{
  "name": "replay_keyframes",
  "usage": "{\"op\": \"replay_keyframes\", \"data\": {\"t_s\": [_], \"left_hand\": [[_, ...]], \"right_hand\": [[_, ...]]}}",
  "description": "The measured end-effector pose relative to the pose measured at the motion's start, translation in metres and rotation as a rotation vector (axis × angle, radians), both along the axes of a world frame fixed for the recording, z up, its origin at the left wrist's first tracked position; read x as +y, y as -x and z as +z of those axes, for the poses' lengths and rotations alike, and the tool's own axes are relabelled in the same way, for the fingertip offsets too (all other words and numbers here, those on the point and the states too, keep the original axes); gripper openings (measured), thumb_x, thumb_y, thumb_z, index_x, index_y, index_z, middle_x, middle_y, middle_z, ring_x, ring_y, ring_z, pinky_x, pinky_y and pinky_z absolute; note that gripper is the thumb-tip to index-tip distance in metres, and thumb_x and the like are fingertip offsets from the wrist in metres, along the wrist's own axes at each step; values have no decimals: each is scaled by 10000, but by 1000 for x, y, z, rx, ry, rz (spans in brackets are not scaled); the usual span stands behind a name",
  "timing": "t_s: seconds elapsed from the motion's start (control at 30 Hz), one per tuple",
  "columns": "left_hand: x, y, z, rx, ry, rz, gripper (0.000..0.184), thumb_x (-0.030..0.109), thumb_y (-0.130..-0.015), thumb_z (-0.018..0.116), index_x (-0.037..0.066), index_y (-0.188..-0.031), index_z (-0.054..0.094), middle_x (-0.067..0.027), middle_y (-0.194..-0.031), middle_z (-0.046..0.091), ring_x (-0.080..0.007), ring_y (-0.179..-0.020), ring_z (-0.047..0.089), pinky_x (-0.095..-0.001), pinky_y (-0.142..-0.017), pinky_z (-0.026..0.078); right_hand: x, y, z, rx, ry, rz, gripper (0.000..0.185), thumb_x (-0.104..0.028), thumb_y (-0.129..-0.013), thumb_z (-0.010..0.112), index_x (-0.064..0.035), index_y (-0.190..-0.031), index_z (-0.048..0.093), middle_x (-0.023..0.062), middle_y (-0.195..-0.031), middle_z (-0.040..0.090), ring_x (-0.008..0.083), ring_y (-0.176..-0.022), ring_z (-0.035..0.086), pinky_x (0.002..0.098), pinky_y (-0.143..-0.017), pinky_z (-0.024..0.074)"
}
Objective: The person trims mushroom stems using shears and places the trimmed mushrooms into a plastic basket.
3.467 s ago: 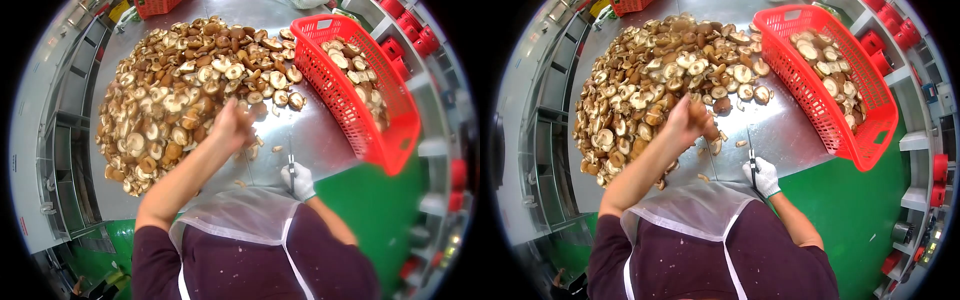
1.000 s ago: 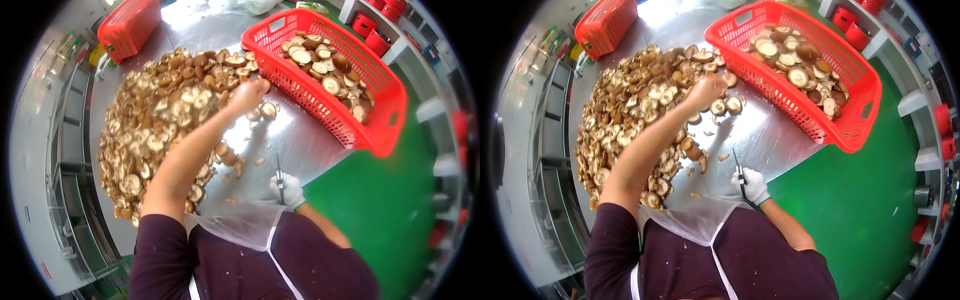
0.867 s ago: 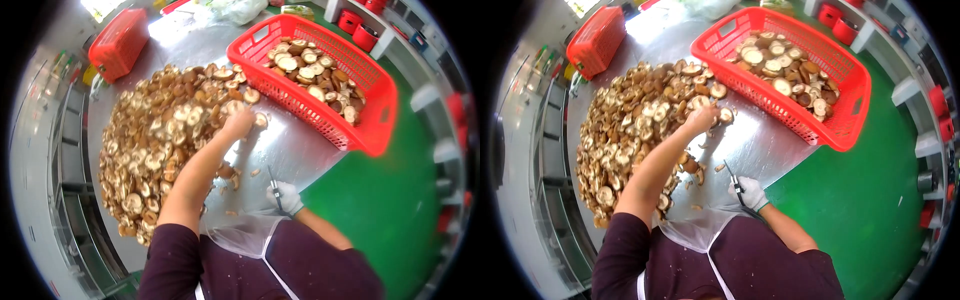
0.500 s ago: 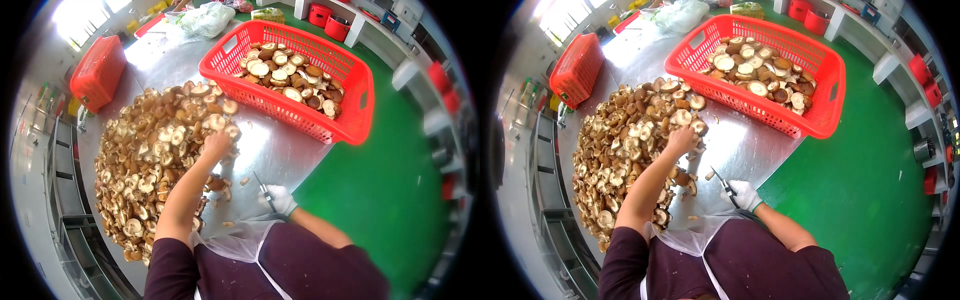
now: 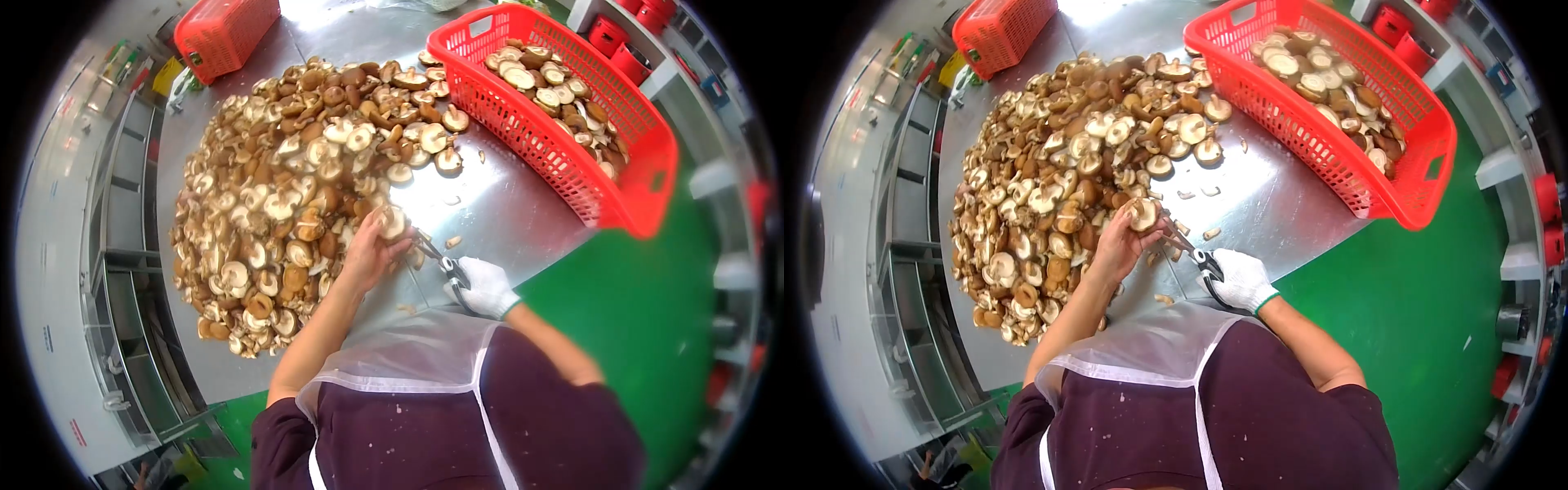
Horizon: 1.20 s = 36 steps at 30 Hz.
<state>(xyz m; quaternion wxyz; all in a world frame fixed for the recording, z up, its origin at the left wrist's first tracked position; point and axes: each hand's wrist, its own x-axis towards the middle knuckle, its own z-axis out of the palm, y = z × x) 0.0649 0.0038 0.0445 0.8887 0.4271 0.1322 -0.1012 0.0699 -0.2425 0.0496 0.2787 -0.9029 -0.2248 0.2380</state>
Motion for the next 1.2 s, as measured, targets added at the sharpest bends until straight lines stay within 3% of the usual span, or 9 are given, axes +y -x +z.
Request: {"op": "replay_keyframes", "data": {"t_s": [0.1,0.3,0.4,0.5,1.2], "left_hand": [[-10,7,-1,12,25,89,381,197,-1024,276,68,-1379,327,-143,-1292,476,-271,-1125,559,-396,-918,500],[-26,18,-15,-35,-12,144,396,225,-1019,298,93,-1391,274,-124,-1335,472,-273,-1174,544,-420,-966,469],[-37,24,-22,-114,-289,136,396,218,-1018,302,115,-1397,253,-111,-1341,444,-265,-1217,507,-425,-969,464],[-49,23,-22,-68,83,280,385,222,-1022,296,130,-1393,252,-103,-1353,418,-257,-1250,474,-426,-987,446],[-41,27,-33,29,12,311,393,338,-1042,259,142,-1379,312,-89,-1306,495,-256,-1192,528,-401,-963,468]], "right_hand": [[11,-3,15,-27,83,31,302,-383,-819,585,-86,-866,609,158,-838,641,367,-823,620,453,-730,485],[21,-6,21,-82,184,30,324,-397,-837,559,-84,-880,633,158,-850,664,347,-816,652,465,-734,508],[25,-4,25,-95,208,46,330,-400,-842,550,-79,-859,625,165,-815,663,358,-779,653,470,-717,509],[27,-3,12,-127,169,40,330,-398,-843,545,-76,-842,618,169,-770,659,371,-734,651,475,-690,512],[16,-3,4,-174,187,101,339,-398,-861,533,-93,-778,657,148,-722,664,338,-680,657,455,-629,518]]}}
